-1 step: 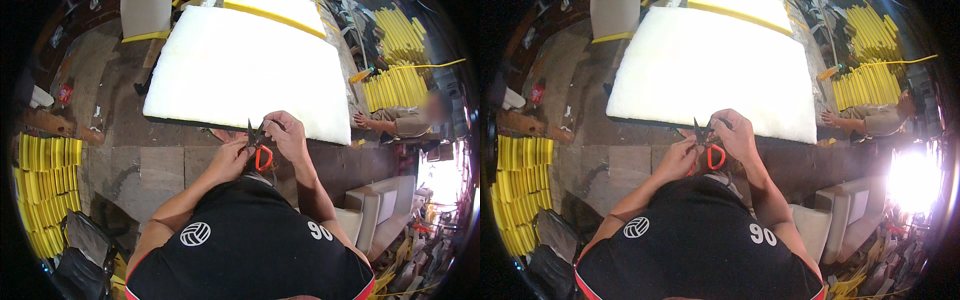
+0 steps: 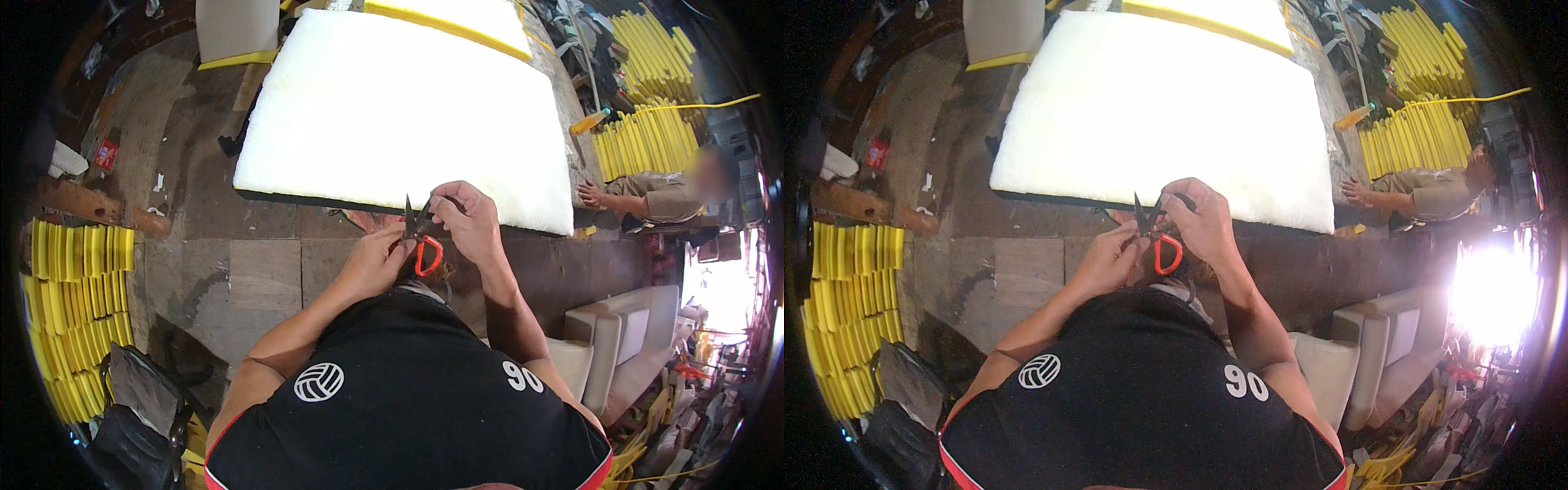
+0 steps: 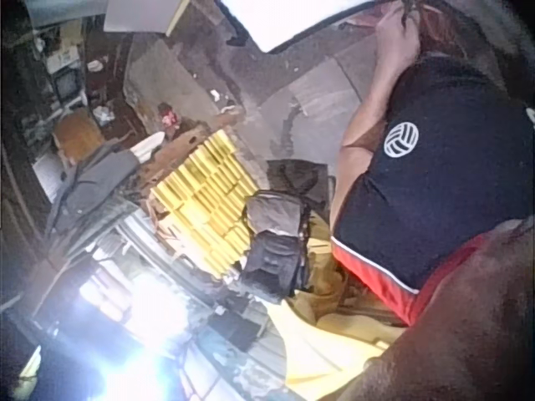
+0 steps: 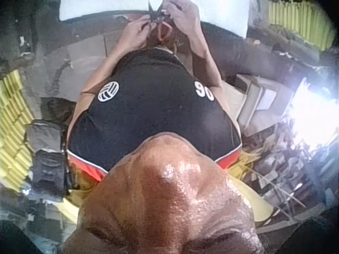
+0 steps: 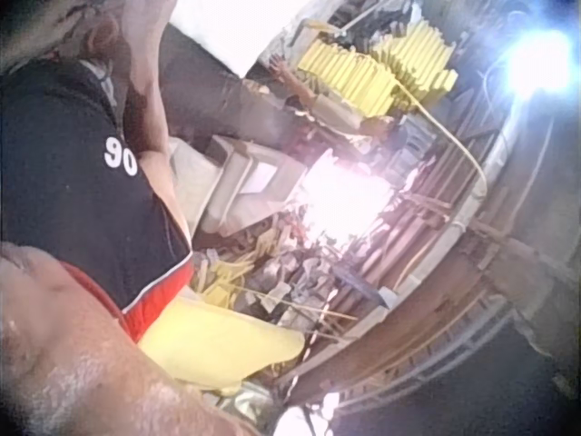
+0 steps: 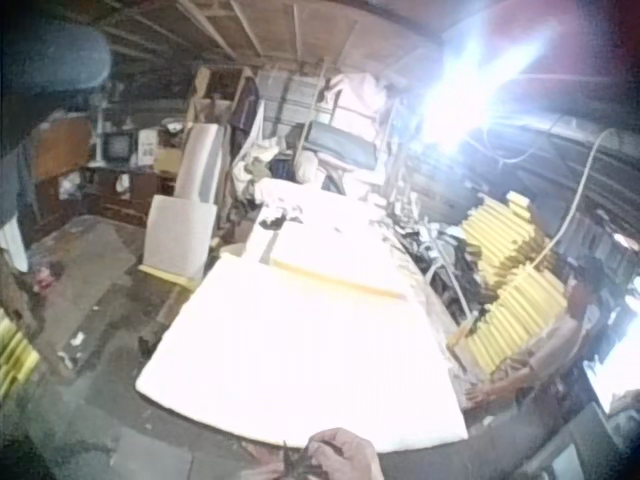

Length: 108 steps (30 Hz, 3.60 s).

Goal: The person positions a large white foam cushion on a workbench, then uses red-handled scissors to cut the fabric cover of a smaller white cushion. The person makes several cuts along the edges of the cushion cover while seated.

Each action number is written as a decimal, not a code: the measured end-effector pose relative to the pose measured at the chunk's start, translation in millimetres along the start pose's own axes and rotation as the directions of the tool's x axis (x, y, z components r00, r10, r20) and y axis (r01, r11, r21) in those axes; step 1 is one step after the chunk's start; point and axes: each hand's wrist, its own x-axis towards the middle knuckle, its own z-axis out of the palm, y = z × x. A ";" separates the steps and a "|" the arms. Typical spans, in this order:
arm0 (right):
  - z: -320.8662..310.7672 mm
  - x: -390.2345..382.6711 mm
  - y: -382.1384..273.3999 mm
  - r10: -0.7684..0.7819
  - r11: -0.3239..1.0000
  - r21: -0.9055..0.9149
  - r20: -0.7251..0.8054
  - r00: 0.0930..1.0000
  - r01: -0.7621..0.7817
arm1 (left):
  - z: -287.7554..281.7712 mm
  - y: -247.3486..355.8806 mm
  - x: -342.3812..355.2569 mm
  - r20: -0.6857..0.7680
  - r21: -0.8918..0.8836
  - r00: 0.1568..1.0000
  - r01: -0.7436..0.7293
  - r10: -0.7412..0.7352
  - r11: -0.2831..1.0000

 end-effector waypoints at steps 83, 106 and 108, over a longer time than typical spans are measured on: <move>33.6 -71.7 38.0 -0.132 0.986 -0.105 -0.005 0.991 0.131 | -1.1 -7.4 -36.1 0.059 -0.265 0.905 0.421 -0.421 0.868; 43.0 -64.1 56.7 -0.016 0.991 0.133 0.087 0.996 0.004 | -30.1 19.9 -34.8 0.064 -0.038 0.978 0.202 -0.199 0.979; 41.5 -66.2 54.4 0.034 0.997 0.072 0.114 0.993 -0.043 | -34.0 19.3 -30.8 -0.068 -0.041 0.991 0.111 -0.113 0.993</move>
